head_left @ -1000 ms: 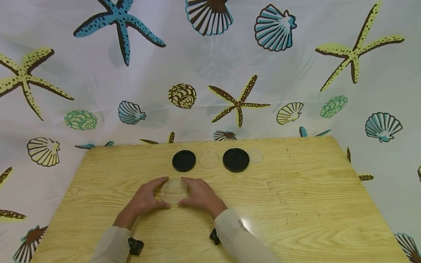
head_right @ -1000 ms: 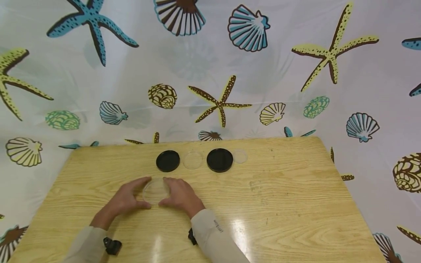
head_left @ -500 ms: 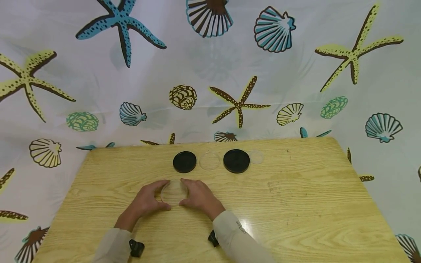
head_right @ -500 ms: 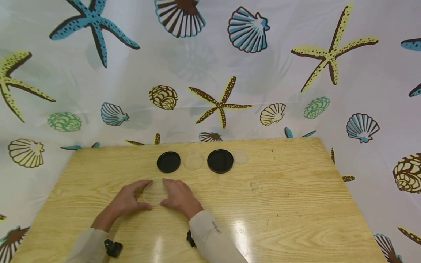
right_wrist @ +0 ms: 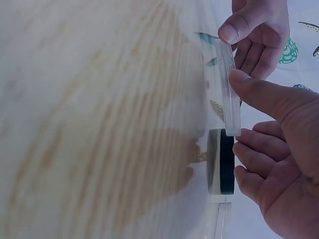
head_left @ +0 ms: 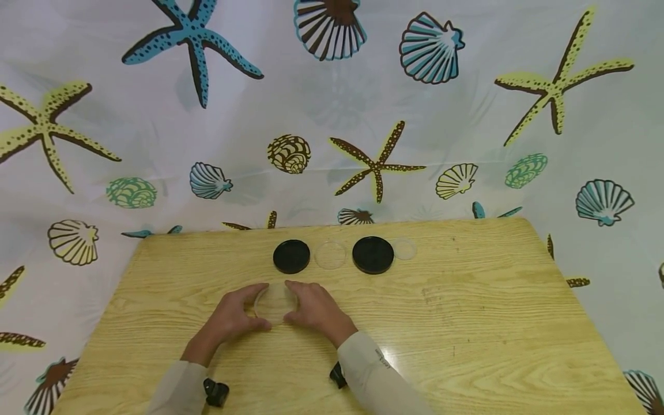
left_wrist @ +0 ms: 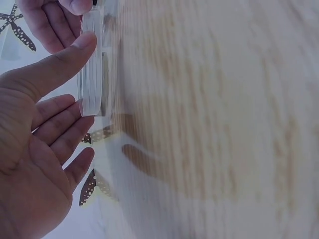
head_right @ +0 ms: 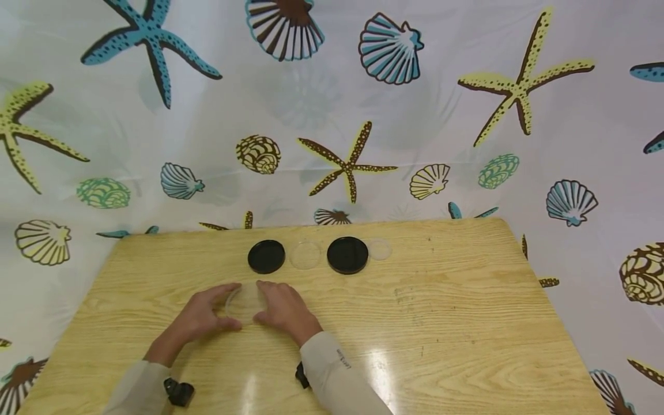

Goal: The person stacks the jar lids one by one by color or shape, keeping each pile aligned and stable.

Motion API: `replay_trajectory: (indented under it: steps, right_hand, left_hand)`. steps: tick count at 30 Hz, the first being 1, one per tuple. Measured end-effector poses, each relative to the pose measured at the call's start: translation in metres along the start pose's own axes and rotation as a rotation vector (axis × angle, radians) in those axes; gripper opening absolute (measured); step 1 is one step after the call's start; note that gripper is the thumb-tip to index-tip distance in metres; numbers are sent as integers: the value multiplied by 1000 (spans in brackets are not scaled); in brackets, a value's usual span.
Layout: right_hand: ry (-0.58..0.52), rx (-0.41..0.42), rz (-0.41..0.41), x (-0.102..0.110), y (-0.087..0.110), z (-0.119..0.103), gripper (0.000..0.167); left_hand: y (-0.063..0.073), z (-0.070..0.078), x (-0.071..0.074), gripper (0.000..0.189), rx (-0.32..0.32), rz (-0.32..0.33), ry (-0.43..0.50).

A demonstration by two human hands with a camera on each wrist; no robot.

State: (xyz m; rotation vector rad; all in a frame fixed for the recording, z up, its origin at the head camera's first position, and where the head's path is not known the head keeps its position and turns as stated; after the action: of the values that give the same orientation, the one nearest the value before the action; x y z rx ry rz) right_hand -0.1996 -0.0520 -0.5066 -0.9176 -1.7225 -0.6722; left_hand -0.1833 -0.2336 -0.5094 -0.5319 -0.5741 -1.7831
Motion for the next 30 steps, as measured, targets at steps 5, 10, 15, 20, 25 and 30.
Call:
replay_trajectory:
  steps: [5, 10, 15, 20, 25, 30]
  right_hand:
    - [0, 3, 15, 5, 2, 1, 70]
    - [-18, 2, 34, 11, 6, 4, 68]
    - [-24, 10, 37, 14, 10, 5, 68]
    - [-29, 6, 43, 18, 14, 8, 68]
    - [-91, 1, 42, 20, 19, 12, 67]
    - [-93, 9, 36, 25, 27, 16, 68]
  left_hand:
    - [-1, 4, -1, 83, 0, 7, -8]
    - [-2, 8, -2, 83, -7, 13, -6]
    - [-1, 13, -3, 81, -12, 21, -4]
    - [1, 18, -5, 79, -33, 27, 7]
    - [3, 22, -9, 79, -48, 28, 1]
    - [4, 27, -15, 79, -89, 41, 9]
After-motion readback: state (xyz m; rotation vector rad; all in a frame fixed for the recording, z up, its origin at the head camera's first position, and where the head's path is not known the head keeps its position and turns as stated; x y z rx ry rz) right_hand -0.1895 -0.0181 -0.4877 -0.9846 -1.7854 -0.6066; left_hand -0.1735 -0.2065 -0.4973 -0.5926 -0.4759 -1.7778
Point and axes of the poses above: each hand's wrist, its own y-axis away from the middle knuckle, its own x-axis out of the back of the hand, z = x × y, the point moved 4 cm from there along -y, towards the middle knuckle, and after that the axes turned 13 degrees about y, right-handed, at the moved point
